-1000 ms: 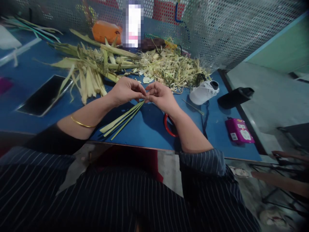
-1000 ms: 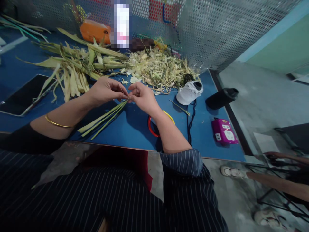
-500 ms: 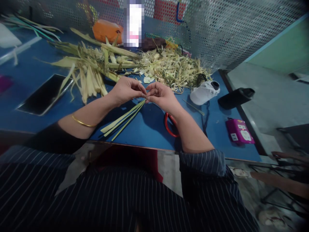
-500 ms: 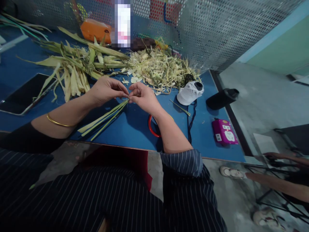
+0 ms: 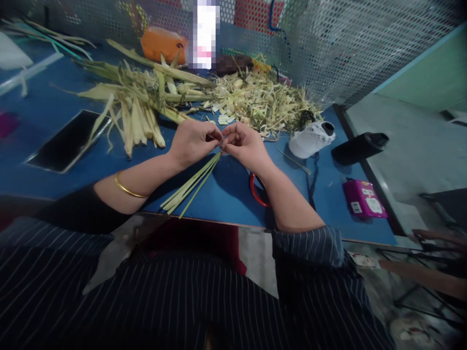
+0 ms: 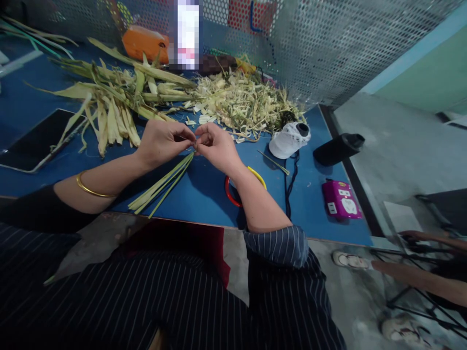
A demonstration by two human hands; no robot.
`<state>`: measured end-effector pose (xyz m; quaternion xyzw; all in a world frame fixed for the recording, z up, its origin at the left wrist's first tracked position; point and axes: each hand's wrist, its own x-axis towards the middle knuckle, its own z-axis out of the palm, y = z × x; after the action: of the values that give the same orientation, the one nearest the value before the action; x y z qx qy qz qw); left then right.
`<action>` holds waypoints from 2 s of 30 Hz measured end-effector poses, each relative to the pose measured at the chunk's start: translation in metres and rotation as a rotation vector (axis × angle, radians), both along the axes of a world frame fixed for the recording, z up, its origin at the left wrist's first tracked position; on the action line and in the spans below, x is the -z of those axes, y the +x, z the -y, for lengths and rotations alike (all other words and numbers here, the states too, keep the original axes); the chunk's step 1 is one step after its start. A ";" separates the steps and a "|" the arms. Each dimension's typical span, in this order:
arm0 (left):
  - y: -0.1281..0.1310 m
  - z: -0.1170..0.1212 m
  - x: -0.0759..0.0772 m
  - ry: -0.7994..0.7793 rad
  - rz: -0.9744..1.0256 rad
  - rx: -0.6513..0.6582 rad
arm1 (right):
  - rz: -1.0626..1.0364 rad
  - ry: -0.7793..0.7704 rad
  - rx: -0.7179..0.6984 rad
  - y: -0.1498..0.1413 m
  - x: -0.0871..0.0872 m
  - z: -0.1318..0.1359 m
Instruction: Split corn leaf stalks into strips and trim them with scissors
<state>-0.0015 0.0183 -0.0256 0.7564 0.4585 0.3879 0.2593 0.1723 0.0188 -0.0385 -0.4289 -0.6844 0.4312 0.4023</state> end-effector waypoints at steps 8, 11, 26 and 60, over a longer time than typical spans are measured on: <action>0.004 0.004 -0.001 0.004 0.000 -0.073 | -0.050 -0.070 0.026 0.000 0.001 -0.001; 0.005 0.005 -0.001 0.021 0.028 -0.063 | -0.076 -0.078 0.005 0.000 0.000 0.001; 0.002 -0.012 0.019 0.264 0.058 -0.105 | -0.078 -0.069 0.091 -0.002 -0.001 0.002; 0.004 -0.016 0.006 -0.628 0.563 -0.086 | -0.183 -0.029 -0.068 0.000 -0.003 0.003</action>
<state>0.0029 0.0343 -0.0319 0.4854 0.4969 0.4314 0.5757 0.1720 0.0163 -0.0359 -0.3701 -0.6526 0.4918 0.4419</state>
